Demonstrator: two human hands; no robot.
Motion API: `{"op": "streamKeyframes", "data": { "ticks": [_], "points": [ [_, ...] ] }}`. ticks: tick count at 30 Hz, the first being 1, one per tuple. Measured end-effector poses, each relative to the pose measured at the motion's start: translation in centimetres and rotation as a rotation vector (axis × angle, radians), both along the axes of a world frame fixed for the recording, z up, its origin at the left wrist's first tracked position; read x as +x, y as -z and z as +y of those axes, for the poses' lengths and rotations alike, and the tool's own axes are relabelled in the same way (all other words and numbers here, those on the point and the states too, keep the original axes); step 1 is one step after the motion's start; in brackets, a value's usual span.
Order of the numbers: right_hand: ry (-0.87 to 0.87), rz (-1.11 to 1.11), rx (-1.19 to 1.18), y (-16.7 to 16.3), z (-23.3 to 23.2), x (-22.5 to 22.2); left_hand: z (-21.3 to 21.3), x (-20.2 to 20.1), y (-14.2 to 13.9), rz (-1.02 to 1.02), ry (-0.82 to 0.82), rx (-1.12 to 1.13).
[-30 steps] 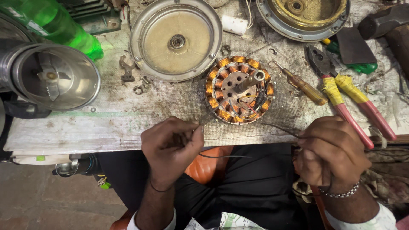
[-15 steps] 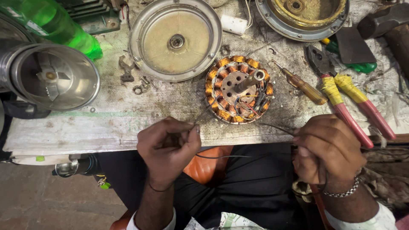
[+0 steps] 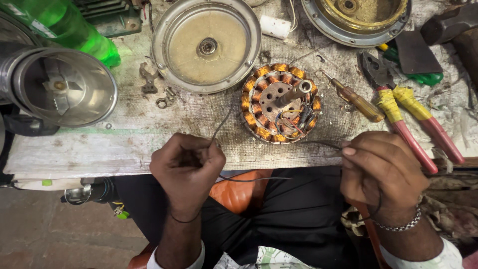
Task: The person uses a soldering iron to heat and join wires on a disassembled motor stator. They hold the stator with one hand while applying the soldering iron with the other, then briefly reposition the stator on the workbench.
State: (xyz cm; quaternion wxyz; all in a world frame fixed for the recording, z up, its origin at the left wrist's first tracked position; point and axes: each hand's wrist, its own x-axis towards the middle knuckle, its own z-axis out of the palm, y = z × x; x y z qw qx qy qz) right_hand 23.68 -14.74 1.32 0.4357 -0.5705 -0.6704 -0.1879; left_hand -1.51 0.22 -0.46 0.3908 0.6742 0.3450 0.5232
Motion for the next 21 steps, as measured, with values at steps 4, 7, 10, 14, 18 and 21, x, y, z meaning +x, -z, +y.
{"op": "streamKeyframes", "data": {
  "ticks": [4,7,10,14,18,21],
  "points": [
    [-0.041,-0.01,0.004,-0.4,0.5,-0.1,0.4,-0.1,-0.2,0.016,0.092,-0.009],
    [-0.039,-0.002,0.004,-0.4,0.5,-0.1,0.5,-0.1,-0.3,0.025,0.124,-0.053],
    [-0.013,0.026,-0.002,-0.2,0.0,-0.3,0.3,0.0,-0.2,0.021,0.139,-0.099],
    [0.011,0.034,0.02,0.3,-0.4,-0.3,0.4,0.2,-0.1,0.011,0.154,-0.109],
    [-0.011,0.0,0.022,0.3,-0.3,-0.1,0.6,0.2,-0.2,0.033,0.149,-0.084],
    [-0.007,-0.005,0.035,0.2,-0.3,-0.2,0.4,0.2,-0.3,0.017,0.118,-0.089]
  ]
}}
